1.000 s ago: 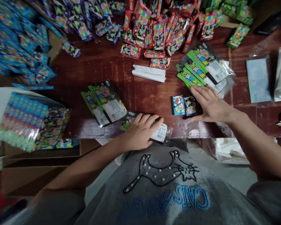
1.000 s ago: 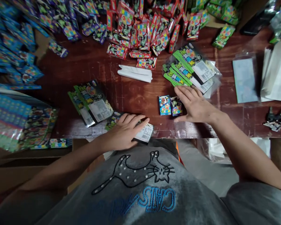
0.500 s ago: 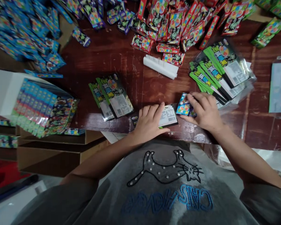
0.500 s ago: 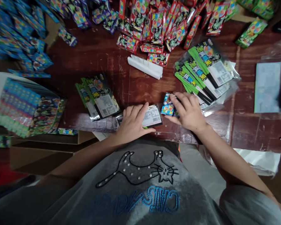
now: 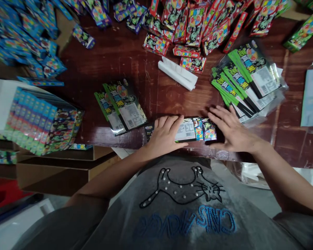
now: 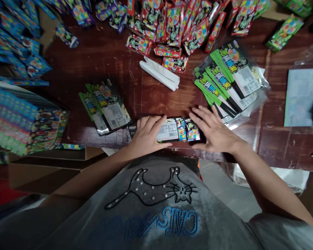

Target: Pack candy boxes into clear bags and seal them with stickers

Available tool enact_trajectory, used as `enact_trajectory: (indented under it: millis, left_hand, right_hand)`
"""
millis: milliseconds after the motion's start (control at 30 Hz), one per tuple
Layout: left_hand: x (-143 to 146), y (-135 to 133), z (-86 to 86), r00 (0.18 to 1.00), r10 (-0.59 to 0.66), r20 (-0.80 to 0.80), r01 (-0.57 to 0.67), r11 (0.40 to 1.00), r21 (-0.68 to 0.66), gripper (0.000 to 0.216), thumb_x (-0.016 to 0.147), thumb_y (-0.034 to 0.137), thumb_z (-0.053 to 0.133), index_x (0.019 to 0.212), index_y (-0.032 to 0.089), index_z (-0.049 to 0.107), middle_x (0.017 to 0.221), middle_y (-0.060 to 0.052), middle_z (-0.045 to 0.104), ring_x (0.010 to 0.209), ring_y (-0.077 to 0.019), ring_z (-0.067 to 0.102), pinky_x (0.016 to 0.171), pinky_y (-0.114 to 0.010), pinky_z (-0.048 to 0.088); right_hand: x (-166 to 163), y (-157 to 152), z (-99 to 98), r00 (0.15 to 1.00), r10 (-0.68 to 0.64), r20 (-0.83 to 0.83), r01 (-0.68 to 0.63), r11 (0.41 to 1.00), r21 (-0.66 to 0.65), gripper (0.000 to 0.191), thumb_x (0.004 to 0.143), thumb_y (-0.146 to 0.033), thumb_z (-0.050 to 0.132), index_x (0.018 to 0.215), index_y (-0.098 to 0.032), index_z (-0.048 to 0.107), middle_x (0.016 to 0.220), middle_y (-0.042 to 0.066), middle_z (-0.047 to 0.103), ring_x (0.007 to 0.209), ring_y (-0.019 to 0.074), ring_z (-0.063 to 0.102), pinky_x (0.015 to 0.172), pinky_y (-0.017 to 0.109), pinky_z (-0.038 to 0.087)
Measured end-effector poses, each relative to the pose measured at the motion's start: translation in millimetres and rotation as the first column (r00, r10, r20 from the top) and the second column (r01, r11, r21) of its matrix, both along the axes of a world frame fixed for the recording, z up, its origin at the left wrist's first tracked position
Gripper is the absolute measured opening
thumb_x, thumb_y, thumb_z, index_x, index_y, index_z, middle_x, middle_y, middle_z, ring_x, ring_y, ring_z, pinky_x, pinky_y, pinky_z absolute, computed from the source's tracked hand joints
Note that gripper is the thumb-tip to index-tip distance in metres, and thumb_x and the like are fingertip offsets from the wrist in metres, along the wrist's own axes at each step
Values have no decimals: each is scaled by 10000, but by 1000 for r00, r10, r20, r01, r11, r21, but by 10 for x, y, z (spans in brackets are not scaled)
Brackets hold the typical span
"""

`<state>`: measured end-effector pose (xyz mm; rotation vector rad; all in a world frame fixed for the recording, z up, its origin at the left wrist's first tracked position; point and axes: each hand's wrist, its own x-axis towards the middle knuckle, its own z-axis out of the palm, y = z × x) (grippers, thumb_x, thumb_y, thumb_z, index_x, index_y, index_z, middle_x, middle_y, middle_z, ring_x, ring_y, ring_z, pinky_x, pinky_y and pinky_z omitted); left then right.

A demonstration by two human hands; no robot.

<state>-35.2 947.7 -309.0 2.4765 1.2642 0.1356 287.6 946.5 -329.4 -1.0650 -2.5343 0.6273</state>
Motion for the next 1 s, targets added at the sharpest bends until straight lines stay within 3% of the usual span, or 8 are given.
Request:
enact_trajectory:
  millis: [133, 333, 500, 667, 767, 867, 933, 1000]
  left_hand:
    - [25, 45, -3, 1000, -19, -7, 19, 999, -27, 1073, 792, 605, 899, 1620, 118, 420, 1487, -205, 566, 1305, -386, 502, 1097, -509, 418]
    - [23, 45, -34, 999, -4, 50, 6, 999, -52, 1059, 802, 596, 888, 1632, 155, 399, 1498, -186, 547, 1331, -370, 489, 1156, -515, 413]
    - [70, 39, -46, 996, 13, 90, -8, 998, -56, 1012, 827, 579, 870, 1616, 142, 410, 1491, -183, 557, 1327, -355, 502, 1179, -503, 407]
    - [87, 49, -32, 999, 27, 40, -29, 999, 33, 960, 851, 579, 846, 1587, 118, 437, 1453, -202, 594, 1277, -369, 540, 1093, -501, 457]
    - [87, 47, -56, 1000, 10, 20, -11, 998, 61, 913, 860, 548, 838, 1571, 125, 452, 1411, -203, 626, 1233, -375, 569, 1038, -501, 476]
    - [105, 70, -79, 1000, 0, 15, -2, 995, 104, 908, 852, 544, 849, 1559, 115, 475, 1398, -212, 639, 1209, -384, 582, 1010, -512, 485]
    - [122, 94, -57, 1000, -9, -13, 10, 993, 118, 923, 848, 575, 850, 1559, 109, 492, 1399, -218, 645, 1199, -394, 589, 992, -527, 486]
    - [137, 123, -10, 998, -23, -51, 28, 994, 102, 940, 829, 600, 865, 1554, 115, 515, 1406, -216, 651, 1201, -400, 596, 989, -537, 483]
  right_hand:
    - [114, 89, 65, 997, 3, -79, -9, 998, -69, 917, 934, -623, 738, 1690, -250, 379, 1508, 177, 640, 1425, 384, 591, 1316, 720, 258]
    - [121, 237, 182, 990, -15, -138, -19, 970, -241, 821, 872, -711, 767, 1549, -283, 590, 1511, 141, 667, 1395, 347, 629, 1331, 656, 270]
    - [8, 318, 47, 989, 0, -145, -31, 976, -217, 812, 870, -722, 768, 1525, -268, 616, 1515, 139, 673, 1438, 336, 607, 1355, 664, 200]
    - [-240, 146, -144, 994, -22, -107, 15, 997, -71, 920, 904, -747, 702, 1644, -249, 474, 1598, 161, 605, 1532, 338, 536, 1371, 692, 95]
    - [-417, -33, -109, 999, 35, -25, -37, 998, -48, 1030, 986, -745, 569, 1753, -165, 199, 1728, 219, 378, 1628, 331, 391, 1362, 674, 202]
    - [-411, 43, 60, 997, 21, 76, -17, 998, -60, 1128, 990, -807, 477, 1739, -273, -177, 1782, 119, 166, 1674, 309, 278, 1369, 663, 236]
    - [-152, 336, 217, 982, -149, 114, 147, 989, 28, 1091, 1009, -772, 481, 1725, -335, -216, 1791, 78, 109, 1683, 328, 254, 1356, 711, 227]
    - [349, 803, 336, 884, -454, 105, 431, 883, 187, 1018, 1028, -694, 529, 1776, -256, -4, 1814, 148, 81, 1693, 394, 197, 1307, 771, 256]
